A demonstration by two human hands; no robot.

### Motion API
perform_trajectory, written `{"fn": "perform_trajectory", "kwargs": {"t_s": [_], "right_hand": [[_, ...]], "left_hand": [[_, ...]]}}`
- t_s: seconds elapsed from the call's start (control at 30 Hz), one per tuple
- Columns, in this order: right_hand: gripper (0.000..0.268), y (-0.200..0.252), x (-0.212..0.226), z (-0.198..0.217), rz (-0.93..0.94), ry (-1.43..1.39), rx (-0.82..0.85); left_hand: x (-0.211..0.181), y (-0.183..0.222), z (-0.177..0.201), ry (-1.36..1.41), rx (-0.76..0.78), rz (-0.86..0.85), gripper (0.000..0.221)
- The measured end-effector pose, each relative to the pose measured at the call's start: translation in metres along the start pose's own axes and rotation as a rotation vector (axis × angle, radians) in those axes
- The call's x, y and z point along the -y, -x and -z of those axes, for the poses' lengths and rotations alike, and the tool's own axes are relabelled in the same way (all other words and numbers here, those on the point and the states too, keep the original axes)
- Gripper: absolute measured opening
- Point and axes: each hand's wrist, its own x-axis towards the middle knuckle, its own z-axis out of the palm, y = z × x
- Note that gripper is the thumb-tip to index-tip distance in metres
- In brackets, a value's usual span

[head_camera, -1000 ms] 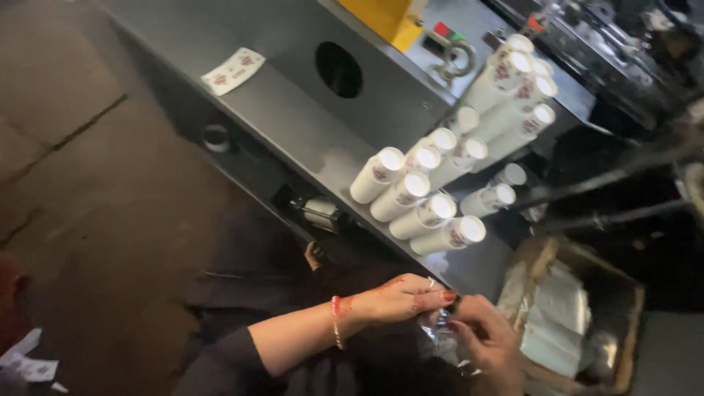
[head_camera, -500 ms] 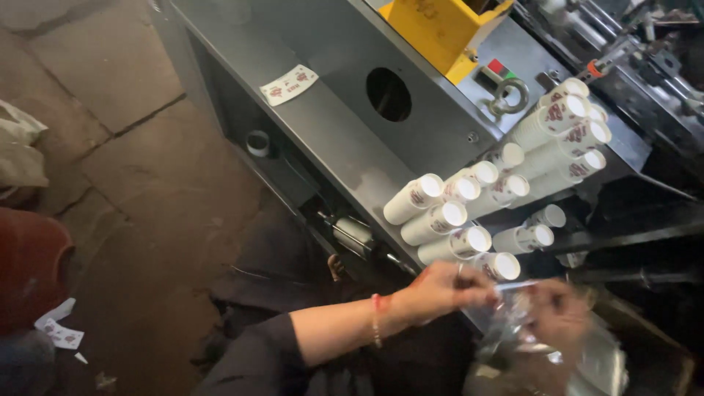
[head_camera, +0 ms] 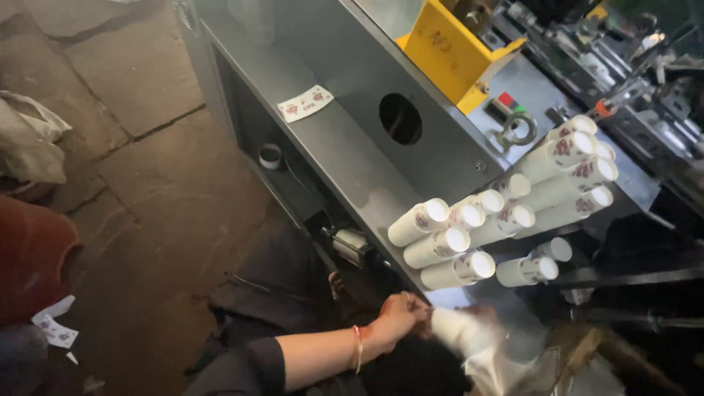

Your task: The recorder is packaging manufactured paper cups into plastic sleeves and organizing them for shipment.

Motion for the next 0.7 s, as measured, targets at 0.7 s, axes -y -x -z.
{"fn": "perform_trajectory", "kwargs": {"t_s": [0.7], "right_hand": [[0.009,0.135,0.343,0.038,0.687,0.306,-0.184]], "left_hand": [[-0.122,0.073,-0.031,-0.529,0.896,-0.286,0.046]]}}
